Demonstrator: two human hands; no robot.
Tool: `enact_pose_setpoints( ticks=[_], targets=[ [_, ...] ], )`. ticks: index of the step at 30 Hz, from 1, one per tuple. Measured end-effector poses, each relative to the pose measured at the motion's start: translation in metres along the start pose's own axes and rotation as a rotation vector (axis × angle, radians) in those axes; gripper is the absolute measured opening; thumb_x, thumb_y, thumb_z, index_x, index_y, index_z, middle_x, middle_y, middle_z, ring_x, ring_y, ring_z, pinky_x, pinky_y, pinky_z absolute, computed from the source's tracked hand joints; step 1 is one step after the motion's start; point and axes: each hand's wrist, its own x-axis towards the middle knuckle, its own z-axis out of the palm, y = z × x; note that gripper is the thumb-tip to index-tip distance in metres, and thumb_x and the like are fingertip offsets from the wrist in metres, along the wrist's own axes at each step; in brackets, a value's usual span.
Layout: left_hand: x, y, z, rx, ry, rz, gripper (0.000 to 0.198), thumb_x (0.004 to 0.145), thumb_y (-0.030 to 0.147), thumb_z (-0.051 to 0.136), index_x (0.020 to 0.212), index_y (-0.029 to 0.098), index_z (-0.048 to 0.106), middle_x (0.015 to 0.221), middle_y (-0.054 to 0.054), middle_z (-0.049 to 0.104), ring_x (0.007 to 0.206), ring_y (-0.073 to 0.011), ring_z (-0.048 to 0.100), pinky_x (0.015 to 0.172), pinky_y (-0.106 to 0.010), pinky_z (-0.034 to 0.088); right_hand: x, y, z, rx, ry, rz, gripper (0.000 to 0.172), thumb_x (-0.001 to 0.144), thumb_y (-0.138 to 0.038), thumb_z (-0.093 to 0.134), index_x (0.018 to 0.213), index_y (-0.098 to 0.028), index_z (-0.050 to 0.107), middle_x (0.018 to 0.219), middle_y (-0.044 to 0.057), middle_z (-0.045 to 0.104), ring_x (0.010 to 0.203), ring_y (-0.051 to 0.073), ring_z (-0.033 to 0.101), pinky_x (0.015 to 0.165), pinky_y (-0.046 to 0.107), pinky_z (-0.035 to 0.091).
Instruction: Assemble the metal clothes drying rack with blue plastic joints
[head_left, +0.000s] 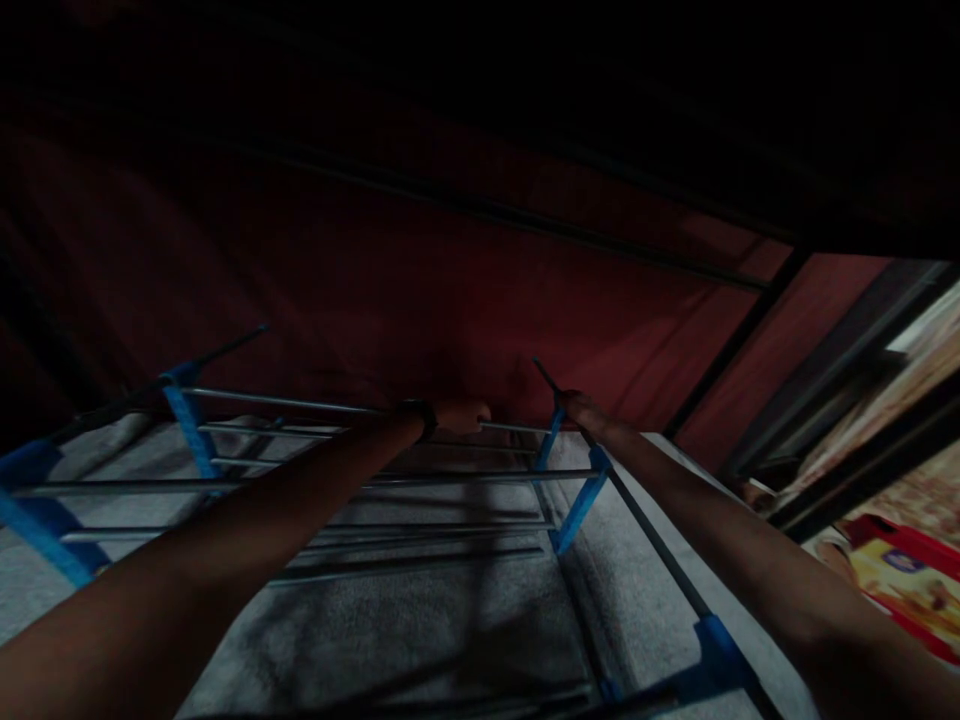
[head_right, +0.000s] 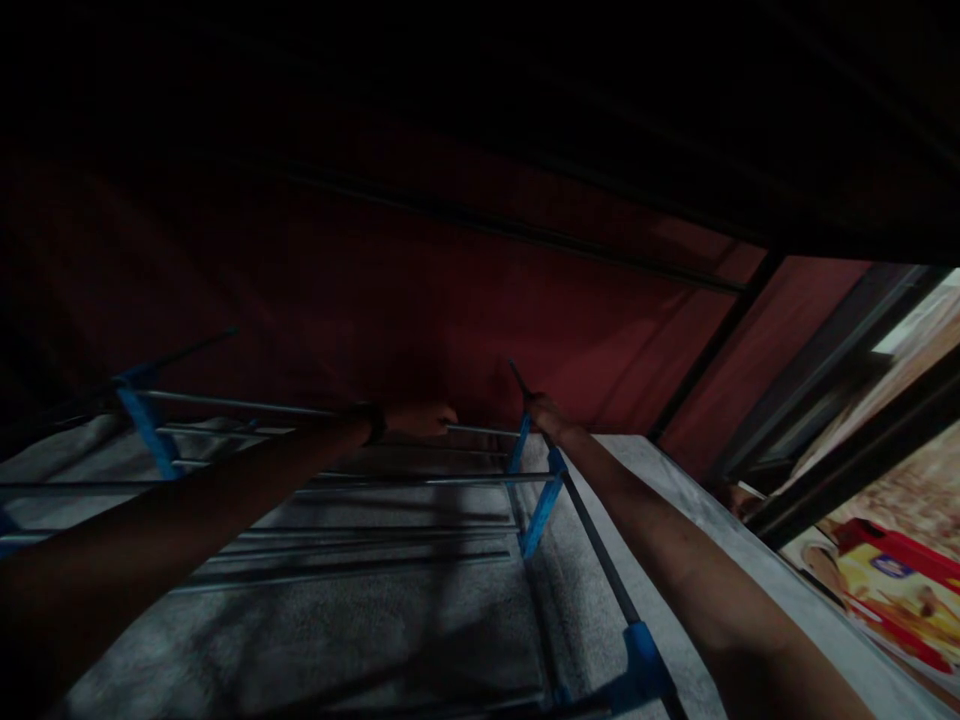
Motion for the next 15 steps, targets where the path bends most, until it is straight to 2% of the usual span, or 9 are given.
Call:
enact_pose_setpoints(
  ticks=[6,15],
  targets=[
    [-0.008,0.003,-0.009,-0.073,0.168,0.042,0.027,0.088,0.033,0.046,0.082,0.015,0.065,0.079,-0.004,0.067,0.071,-0.0148,0.056,0.066,-0.026,0.039,0.005,0.006,0.003,0.053,0.009,0.059,0.022,0.076,-0.037,0.061,0.064,-0.020,0.054,0.055,0.000,0.052,0.060,0.016,0.059,0.057,0.024,0.047],
    [-0.005,-0.002,-0.008,-0.099,0.242,0.020,0.022,0.086,0.031,0.045,0.083,0.016,0.061,0.079,-0.004,0.064,0.070,-0.0152,0.055,0.064,-0.027,0.039,0.013,0.024,0.006,0.148,-0.042,0.102,0.020,0.084,-0.034,0.058,0.073,-0.018,0.056,0.065,0.002,0.061,0.064,0.014,0.064,0.062,0.023,0.054]
  ],
)
